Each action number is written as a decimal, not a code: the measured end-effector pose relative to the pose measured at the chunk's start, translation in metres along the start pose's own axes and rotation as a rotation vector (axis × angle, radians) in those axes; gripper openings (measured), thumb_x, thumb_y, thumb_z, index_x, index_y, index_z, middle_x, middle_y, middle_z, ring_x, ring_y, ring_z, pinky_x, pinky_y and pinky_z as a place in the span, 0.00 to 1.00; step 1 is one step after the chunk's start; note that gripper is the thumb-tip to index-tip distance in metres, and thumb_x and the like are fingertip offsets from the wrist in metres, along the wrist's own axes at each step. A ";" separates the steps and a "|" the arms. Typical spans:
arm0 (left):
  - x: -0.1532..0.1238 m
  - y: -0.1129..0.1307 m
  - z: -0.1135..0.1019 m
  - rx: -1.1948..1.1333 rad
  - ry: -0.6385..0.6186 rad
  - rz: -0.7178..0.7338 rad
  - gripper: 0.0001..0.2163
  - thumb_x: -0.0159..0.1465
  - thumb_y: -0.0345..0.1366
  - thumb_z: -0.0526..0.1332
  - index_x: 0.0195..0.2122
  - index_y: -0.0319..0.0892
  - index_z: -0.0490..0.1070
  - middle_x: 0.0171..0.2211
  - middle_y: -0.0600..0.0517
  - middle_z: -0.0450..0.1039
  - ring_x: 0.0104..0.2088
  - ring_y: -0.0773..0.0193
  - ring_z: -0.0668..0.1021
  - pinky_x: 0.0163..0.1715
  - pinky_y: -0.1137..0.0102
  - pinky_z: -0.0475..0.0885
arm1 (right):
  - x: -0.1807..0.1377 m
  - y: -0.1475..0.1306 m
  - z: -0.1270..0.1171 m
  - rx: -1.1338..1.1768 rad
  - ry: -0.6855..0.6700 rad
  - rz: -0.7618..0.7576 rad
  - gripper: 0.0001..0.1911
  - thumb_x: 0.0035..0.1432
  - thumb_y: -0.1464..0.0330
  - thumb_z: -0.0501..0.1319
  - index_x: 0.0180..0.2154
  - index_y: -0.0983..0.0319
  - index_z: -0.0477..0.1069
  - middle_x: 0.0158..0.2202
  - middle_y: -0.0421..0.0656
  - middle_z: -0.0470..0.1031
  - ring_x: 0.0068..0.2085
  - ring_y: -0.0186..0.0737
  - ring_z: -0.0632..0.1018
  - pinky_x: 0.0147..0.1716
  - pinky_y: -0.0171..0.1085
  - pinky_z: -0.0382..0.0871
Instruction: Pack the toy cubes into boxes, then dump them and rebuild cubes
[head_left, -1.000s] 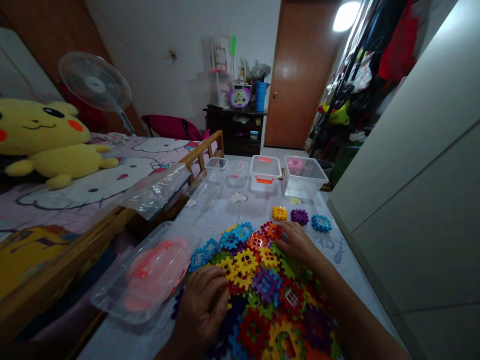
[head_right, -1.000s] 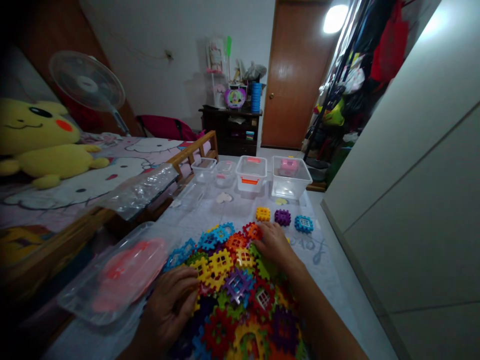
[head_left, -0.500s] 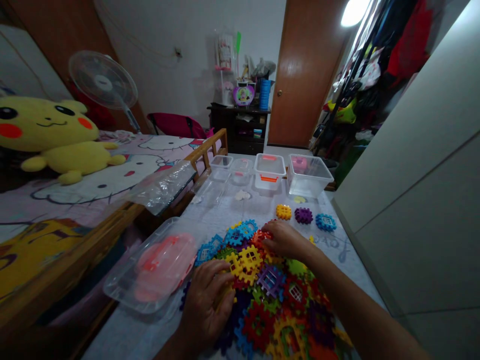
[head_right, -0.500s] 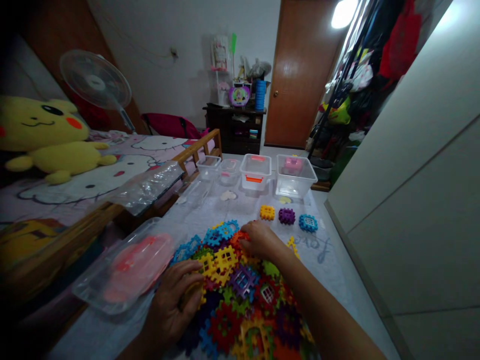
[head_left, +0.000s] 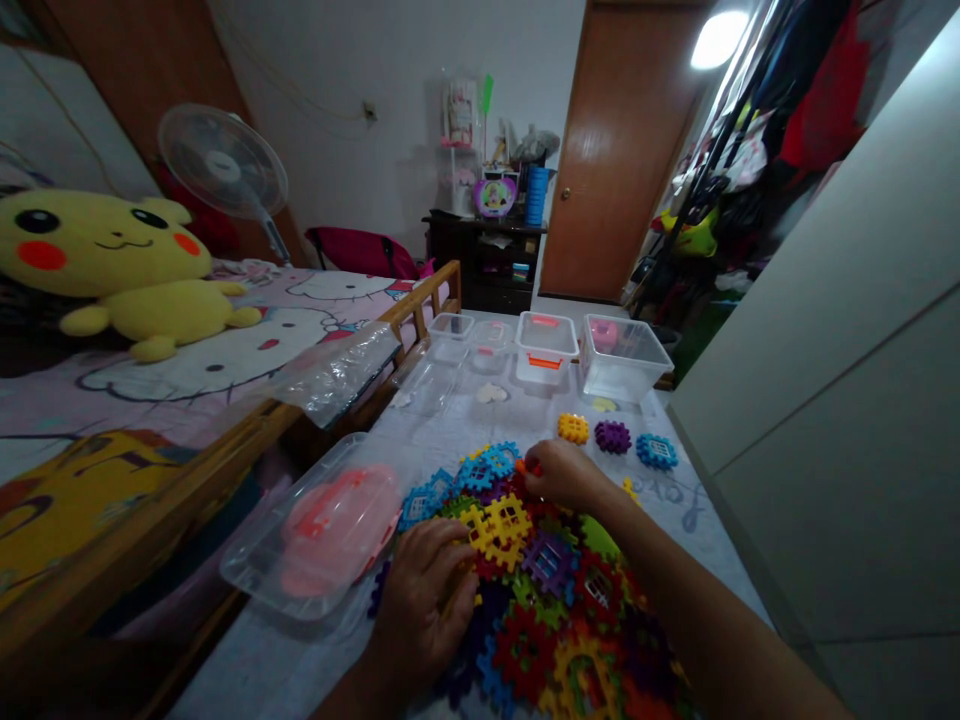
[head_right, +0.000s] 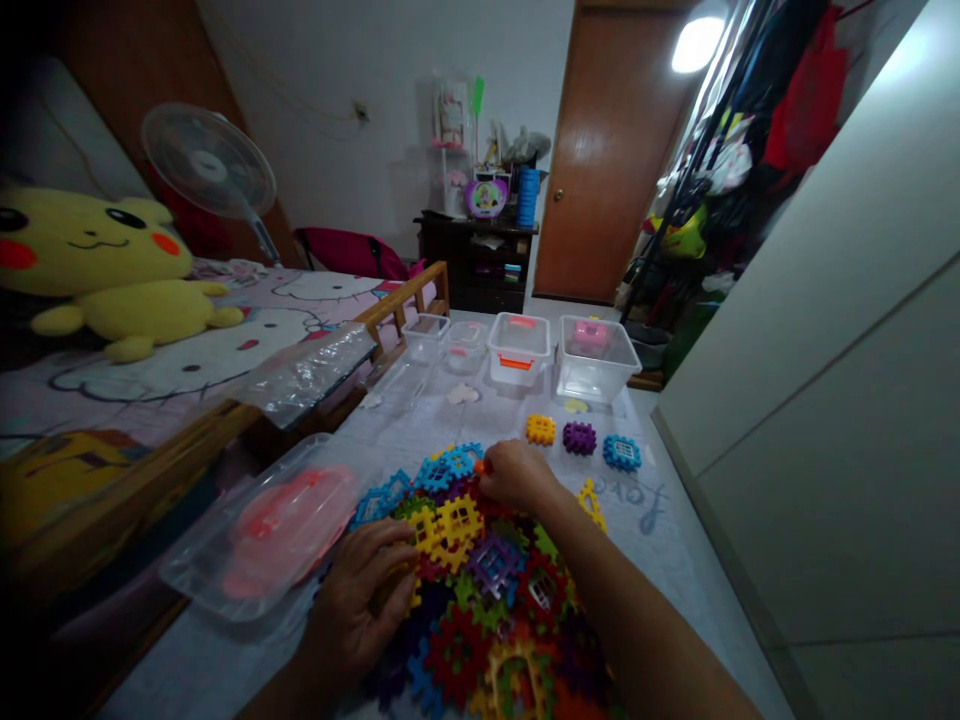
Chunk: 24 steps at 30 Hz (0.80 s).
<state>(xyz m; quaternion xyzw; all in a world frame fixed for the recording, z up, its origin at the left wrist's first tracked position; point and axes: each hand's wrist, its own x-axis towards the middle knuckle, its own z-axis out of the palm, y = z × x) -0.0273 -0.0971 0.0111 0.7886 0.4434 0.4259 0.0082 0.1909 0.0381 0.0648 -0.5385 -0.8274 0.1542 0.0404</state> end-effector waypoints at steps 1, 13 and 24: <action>0.000 0.000 0.000 0.001 -0.002 -0.001 0.08 0.64 0.29 0.58 0.44 0.45 0.70 0.46 0.48 0.73 0.48 0.58 0.74 0.49 0.61 0.70 | 0.000 0.003 -0.002 0.033 0.018 0.002 0.09 0.51 0.70 0.59 0.26 0.63 0.78 0.25 0.47 0.78 0.28 0.41 0.76 0.27 0.36 0.58; -0.002 -0.004 0.002 0.025 -0.020 0.007 0.09 0.64 0.29 0.58 0.43 0.46 0.70 0.45 0.49 0.74 0.48 0.58 0.74 0.48 0.61 0.70 | -0.010 0.034 0.002 0.597 0.159 0.092 0.15 0.59 0.67 0.53 0.44 0.63 0.73 0.27 0.40 0.76 0.26 0.35 0.74 0.26 0.32 0.66; -0.001 -0.003 0.001 0.024 -0.006 0.015 0.08 0.63 0.30 0.58 0.43 0.47 0.71 0.44 0.49 0.75 0.46 0.58 0.76 0.47 0.61 0.73 | -0.014 0.087 0.006 0.608 0.312 0.240 0.16 0.56 0.66 0.55 0.44 0.65 0.72 0.28 0.40 0.74 0.29 0.37 0.74 0.31 0.35 0.68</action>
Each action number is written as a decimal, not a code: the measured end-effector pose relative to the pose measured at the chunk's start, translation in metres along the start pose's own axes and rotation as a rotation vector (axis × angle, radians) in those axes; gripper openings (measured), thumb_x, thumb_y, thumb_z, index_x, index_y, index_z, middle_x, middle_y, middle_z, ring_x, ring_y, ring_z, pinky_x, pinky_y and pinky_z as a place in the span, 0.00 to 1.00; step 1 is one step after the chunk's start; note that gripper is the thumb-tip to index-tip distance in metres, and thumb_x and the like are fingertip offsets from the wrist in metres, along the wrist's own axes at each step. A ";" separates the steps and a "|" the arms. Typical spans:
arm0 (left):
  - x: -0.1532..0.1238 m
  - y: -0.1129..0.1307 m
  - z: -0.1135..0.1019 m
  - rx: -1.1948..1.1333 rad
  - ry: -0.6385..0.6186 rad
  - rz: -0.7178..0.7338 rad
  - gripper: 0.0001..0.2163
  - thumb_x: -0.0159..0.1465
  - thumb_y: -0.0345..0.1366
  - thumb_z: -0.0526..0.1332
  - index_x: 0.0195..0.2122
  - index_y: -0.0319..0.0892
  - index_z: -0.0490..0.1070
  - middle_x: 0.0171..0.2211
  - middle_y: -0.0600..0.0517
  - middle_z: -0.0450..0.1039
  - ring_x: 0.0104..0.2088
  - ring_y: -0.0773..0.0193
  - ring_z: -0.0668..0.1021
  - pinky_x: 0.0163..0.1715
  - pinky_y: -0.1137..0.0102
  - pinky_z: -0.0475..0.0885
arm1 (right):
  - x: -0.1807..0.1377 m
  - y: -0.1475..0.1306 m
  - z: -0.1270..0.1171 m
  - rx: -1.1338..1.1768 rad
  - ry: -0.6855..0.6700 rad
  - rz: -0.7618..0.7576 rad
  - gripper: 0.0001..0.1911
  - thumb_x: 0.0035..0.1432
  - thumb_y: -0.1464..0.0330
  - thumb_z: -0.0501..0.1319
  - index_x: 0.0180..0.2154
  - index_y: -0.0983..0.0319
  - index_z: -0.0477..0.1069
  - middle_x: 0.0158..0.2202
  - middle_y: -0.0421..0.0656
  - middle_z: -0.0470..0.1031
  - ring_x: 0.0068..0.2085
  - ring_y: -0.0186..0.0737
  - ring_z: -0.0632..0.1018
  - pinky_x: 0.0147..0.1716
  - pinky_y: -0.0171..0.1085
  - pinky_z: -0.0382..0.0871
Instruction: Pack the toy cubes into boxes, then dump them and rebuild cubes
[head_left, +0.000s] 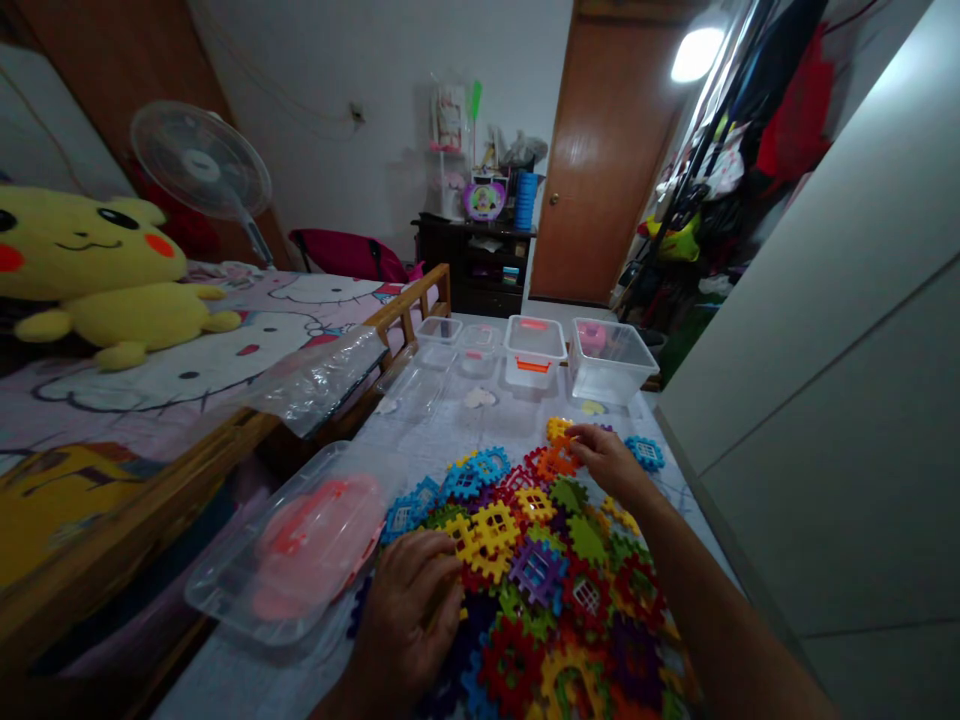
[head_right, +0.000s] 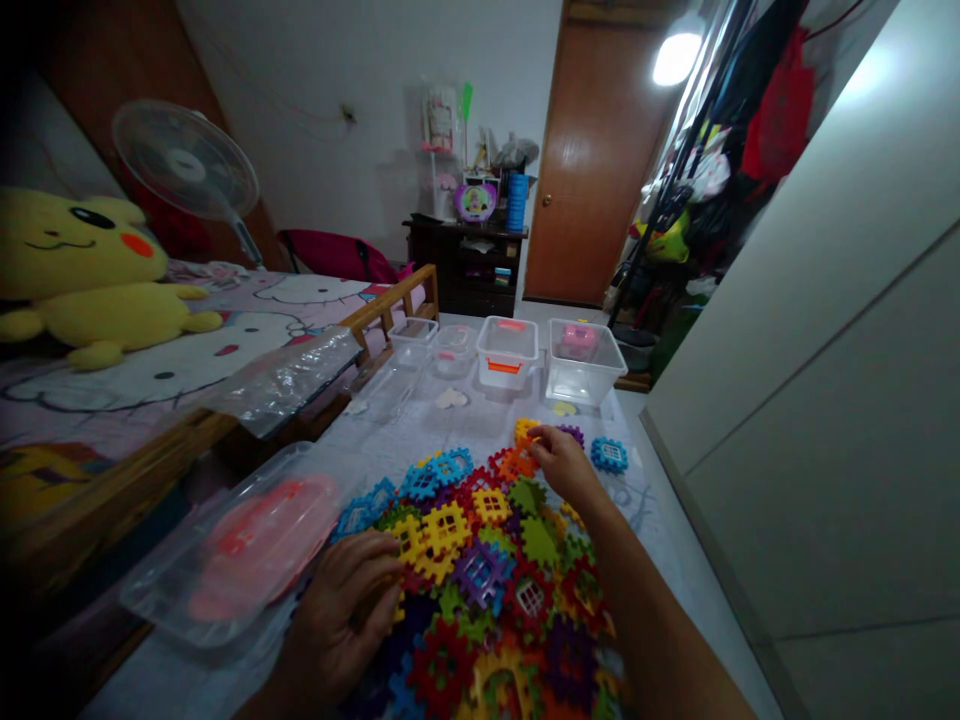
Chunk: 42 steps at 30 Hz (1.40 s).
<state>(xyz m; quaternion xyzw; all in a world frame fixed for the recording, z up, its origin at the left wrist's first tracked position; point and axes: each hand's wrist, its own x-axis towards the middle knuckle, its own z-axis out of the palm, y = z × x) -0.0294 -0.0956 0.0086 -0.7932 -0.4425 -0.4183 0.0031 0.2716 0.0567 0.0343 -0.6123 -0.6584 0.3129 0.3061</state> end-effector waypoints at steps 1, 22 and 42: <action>0.000 0.000 0.000 0.002 -0.001 0.002 0.09 0.63 0.29 0.58 0.43 0.46 0.71 0.44 0.49 0.75 0.46 0.58 0.76 0.47 0.61 0.73 | -0.001 0.001 0.000 -0.013 -0.009 0.005 0.16 0.56 0.66 0.55 0.44 0.65 0.73 0.28 0.41 0.74 0.29 0.38 0.74 0.31 0.35 0.68; -0.001 -0.003 0.002 0.009 0.033 0.021 0.09 0.63 0.28 0.59 0.42 0.46 0.72 0.43 0.49 0.76 0.46 0.59 0.76 0.46 0.62 0.74 | -0.019 -0.010 0.000 -0.113 -0.141 -0.069 0.15 0.59 0.71 0.51 0.43 0.63 0.74 0.36 0.44 0.79 0.38 0.40 0.78 0.40 0.37 0.69; -0.003 -0.006 0.004 0.012 0.035 0.013 0.08 0.62 0.30 0.60 0.42 0.47 0.73 0.42 0.50 0.77 0.45 0.58 0.78 0.47 0.62 0.74 | -0.004 -0.001 0.024 -0.357 -0.014 -0.056 0.07 0.58 0.74 0.55 0.38 0.62 0.70 0.36 0.45 0.76 0.38 0.40 0.75 0.38 0.35 0.64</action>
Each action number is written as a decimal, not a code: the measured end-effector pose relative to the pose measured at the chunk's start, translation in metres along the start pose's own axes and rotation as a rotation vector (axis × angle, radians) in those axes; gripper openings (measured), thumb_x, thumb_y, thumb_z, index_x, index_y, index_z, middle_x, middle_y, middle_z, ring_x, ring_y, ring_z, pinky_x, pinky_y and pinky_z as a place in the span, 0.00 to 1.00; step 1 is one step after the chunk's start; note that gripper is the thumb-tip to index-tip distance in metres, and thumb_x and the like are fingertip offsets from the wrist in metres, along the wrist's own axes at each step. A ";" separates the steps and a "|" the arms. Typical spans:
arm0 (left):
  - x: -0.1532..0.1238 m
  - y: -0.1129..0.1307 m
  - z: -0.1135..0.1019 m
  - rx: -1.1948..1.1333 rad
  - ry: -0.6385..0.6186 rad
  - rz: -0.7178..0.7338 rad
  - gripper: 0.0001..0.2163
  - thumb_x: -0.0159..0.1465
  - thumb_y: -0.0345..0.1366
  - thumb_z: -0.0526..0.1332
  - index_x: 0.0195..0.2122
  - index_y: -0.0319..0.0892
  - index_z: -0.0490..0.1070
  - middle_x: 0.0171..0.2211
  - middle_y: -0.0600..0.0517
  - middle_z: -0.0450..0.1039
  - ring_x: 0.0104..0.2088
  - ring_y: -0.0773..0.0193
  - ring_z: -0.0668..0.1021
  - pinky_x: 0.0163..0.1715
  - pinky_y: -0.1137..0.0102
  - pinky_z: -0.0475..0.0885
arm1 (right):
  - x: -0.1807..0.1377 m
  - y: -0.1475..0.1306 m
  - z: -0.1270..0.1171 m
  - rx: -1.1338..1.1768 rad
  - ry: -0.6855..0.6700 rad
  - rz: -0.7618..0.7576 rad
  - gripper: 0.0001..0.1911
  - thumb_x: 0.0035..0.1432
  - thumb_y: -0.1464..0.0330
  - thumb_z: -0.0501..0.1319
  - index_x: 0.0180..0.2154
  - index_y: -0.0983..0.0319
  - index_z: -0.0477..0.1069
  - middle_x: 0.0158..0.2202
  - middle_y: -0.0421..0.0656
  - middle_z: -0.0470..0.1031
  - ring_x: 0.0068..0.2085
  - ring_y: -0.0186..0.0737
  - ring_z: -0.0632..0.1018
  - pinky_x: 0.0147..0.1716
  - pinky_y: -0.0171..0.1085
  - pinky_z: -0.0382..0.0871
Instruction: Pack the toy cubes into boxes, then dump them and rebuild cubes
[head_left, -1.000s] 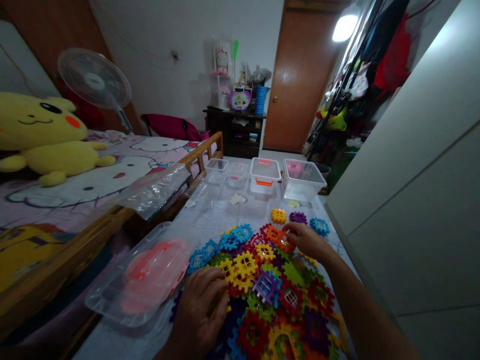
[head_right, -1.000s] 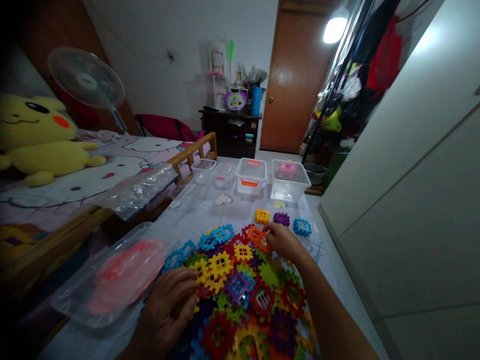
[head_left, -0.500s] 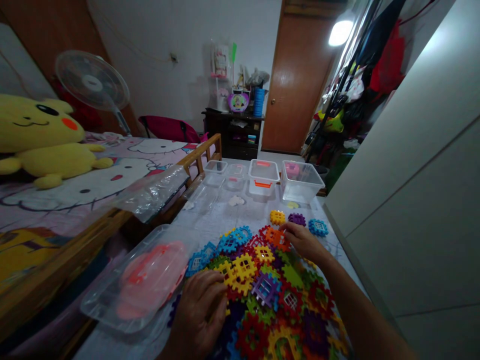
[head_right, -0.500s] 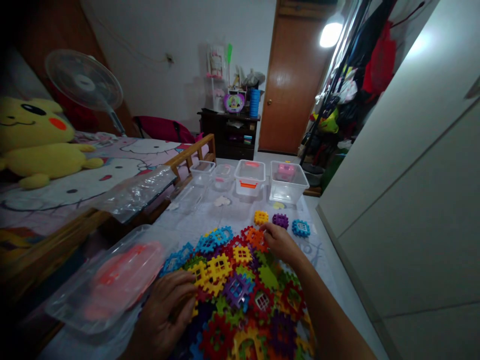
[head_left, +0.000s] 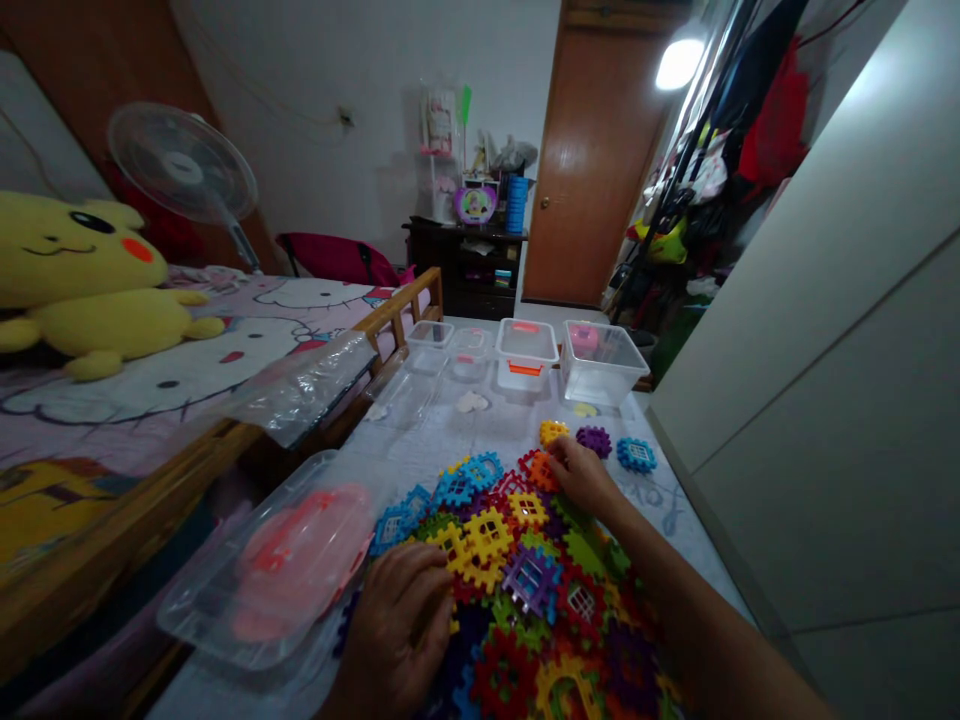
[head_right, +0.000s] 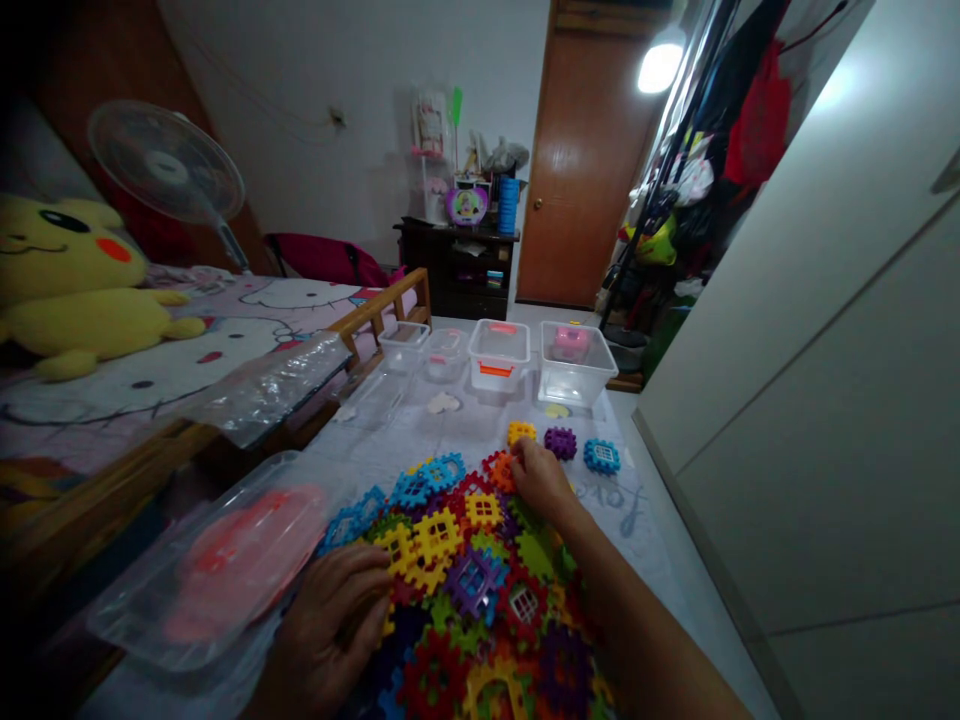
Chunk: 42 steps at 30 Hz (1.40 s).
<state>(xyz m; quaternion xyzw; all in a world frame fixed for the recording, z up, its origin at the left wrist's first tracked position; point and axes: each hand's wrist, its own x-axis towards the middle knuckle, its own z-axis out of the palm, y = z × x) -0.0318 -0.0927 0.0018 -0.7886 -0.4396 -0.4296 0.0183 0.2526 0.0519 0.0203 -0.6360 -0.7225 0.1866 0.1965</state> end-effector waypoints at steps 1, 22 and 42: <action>-0.001 0.000 0.001 0.002 -0.003 -0.004 0.08 0.62 0.30 0.60 0.42 0.47 0.73 0.42 0.50 0.77 0.45 0.58 0.78 0.47 0.62 0.74 | -0.001 0.000 0.000 -0.031 0.000 -0.004 0.07 0.58 0.74 0.56 0.38 0.62 0.70 0.38 0.46 0.76 0.40 0.40 0.75 0.40 0.35 0.64; 0.000 0.000 0.000 -0.007 -0.008 0.020 0.10 0.62 0.28 0.59 0.44 0.46 0.72 0.43 0.49 0.76 0.46 0.58 0.76 0.48 0.62 0.73 | -0.009 -0.022 -0.008 -0.352 -0.115 -0.076 0.20 0.54 0.61 0.64 0.46 0.66 0.74 0.46 0.54 0.75 0.49 0.51 0.73 0.49 0.40 0.63; 0.001 0.000 -0.001 -0.015 -0.020 0.044 0.11 0.62 0.26 0.59 0.44 0.45 0.70 0.43 0.49 0.74 0.47 0.60 0.75 0.49 0.63 0.71 | 0.061 -0.050 -0.012 -0.471 -0.047 -0.093 0.24 0.53 0.61 0.64 0.51 0.62 0.71 0.52 0.52 0.75 0.53 0.54 0.72 0.48 0.43 0.62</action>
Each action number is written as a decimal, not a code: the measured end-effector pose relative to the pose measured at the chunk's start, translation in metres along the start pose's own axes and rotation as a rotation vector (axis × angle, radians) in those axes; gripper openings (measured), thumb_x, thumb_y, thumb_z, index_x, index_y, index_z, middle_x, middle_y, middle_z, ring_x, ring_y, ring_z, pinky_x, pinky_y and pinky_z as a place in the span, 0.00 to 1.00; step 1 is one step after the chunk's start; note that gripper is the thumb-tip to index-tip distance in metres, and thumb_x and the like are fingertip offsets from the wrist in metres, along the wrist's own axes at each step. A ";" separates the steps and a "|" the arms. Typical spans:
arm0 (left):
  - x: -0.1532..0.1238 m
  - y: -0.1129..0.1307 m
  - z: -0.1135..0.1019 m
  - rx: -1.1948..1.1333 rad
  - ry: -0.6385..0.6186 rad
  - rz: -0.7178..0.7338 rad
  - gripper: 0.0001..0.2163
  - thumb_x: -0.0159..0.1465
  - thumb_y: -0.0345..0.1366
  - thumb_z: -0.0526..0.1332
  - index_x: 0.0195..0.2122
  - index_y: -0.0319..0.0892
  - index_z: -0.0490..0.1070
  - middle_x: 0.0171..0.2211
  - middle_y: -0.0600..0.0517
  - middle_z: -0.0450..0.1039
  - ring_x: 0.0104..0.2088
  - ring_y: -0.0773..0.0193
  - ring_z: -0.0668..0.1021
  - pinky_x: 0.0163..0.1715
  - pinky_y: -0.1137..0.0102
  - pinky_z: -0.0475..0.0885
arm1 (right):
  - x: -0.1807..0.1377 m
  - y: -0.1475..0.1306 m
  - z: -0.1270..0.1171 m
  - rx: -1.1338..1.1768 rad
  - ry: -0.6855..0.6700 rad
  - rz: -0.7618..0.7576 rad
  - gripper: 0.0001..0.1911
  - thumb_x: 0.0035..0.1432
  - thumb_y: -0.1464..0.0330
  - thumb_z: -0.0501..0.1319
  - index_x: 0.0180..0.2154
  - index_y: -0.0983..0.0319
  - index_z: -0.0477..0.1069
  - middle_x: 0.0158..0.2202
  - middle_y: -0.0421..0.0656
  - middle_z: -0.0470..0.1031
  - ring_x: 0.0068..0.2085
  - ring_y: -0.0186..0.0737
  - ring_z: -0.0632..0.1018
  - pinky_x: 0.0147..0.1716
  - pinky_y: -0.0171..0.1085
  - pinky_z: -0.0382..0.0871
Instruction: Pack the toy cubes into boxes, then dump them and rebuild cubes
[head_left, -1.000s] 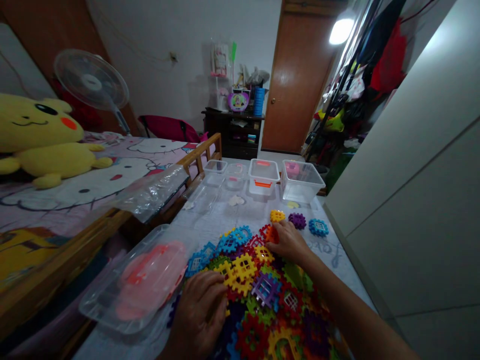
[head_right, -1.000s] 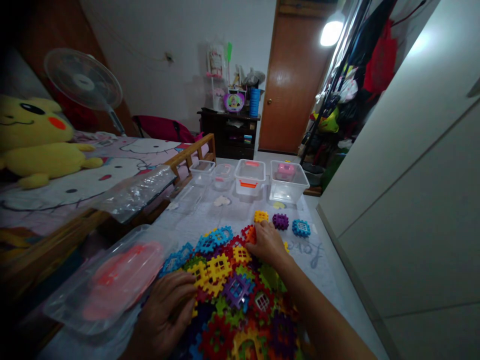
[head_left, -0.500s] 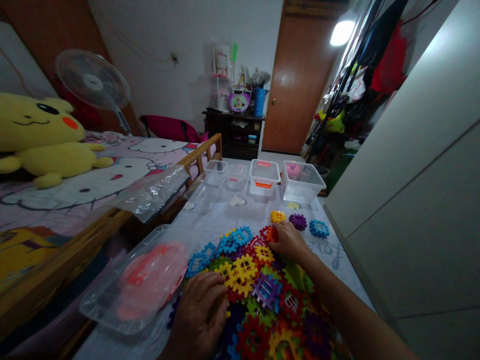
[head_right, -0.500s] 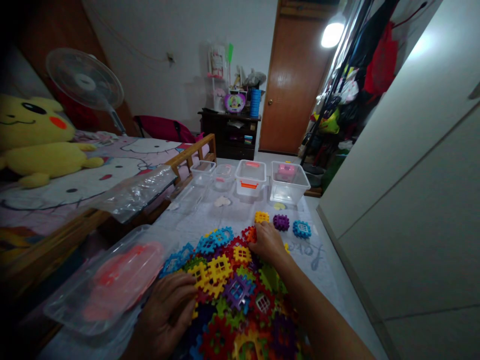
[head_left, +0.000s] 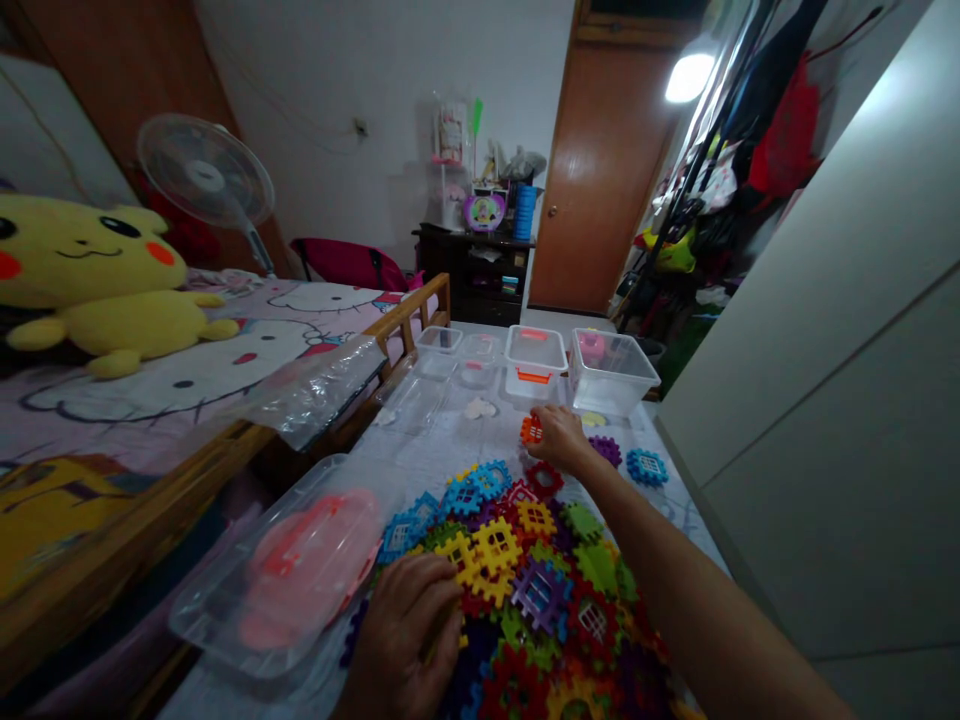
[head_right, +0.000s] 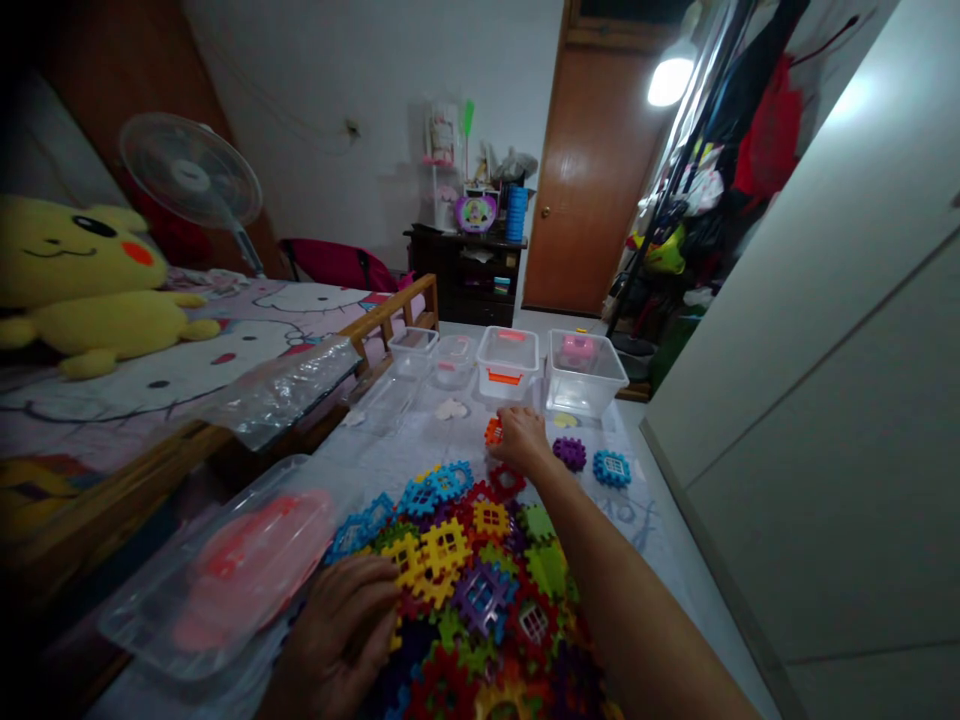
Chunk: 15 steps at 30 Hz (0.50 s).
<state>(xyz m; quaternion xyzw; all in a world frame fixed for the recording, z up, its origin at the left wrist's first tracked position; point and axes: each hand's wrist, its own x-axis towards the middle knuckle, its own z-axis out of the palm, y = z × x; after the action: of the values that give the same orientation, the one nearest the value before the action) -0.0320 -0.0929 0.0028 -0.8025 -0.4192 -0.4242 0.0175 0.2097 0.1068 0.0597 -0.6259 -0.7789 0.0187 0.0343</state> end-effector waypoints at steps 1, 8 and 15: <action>0.000 0.000 0.000 0.003 0.004 0.003 0.11 0.62 0.26 0.59 0.44 0.45 0.70 0.43 0.48 0.74 0.47 0.60 0.75 0.49 0.64 0.71 | 0.005 -0.002 0.004 -0.007 -0.020 -0.002 0.25 0.53 0.60 0.65 0.52 0.62 0.71 0.52 0.52 0.75 0.53 0.54 0.72 0.48 0.43 0.62; 0.002 0.002 0.000 0.007 0.020 0.012 0.11 0.62 0.25 0.59 0.43 0.44 0.70 0.42 0.48 0.74 0.46 0.60 0.75 0.49 0.64 0.71 | 0.022 -0.005 0.022 -0.070 -0.155 -0.024 0.23 0.48 0.60 0.66 0.46 0.61 0.76 0.51 0.53 0.76 0.52 0.57 0.72 0.46 0.45 0.64; -0.001 0.000 0.001 -0.001 0.000 -0.001 0.11 0.62 0.25 0.59 0.43 0.45 0.70 0.43 0.49 0.74 0.46 0.60 0.75 0.49 0.64 0.71 | 0.026 -0.006 0.016 -0.084 -0.185 -0.049 0.19 0.49 0.61 0.65 0.44 0.62 0.77 0.48 0.54 0.77 0.51 0.57 0.72 0.46 0.45 0.63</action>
<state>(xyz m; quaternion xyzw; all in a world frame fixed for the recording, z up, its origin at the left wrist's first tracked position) -0.0315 -0.0927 0.0012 -0.8024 -0.4192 -0.4244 0.0168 0.1973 0.1312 0.0446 -0.6031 -0.7940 0.0427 -0.0635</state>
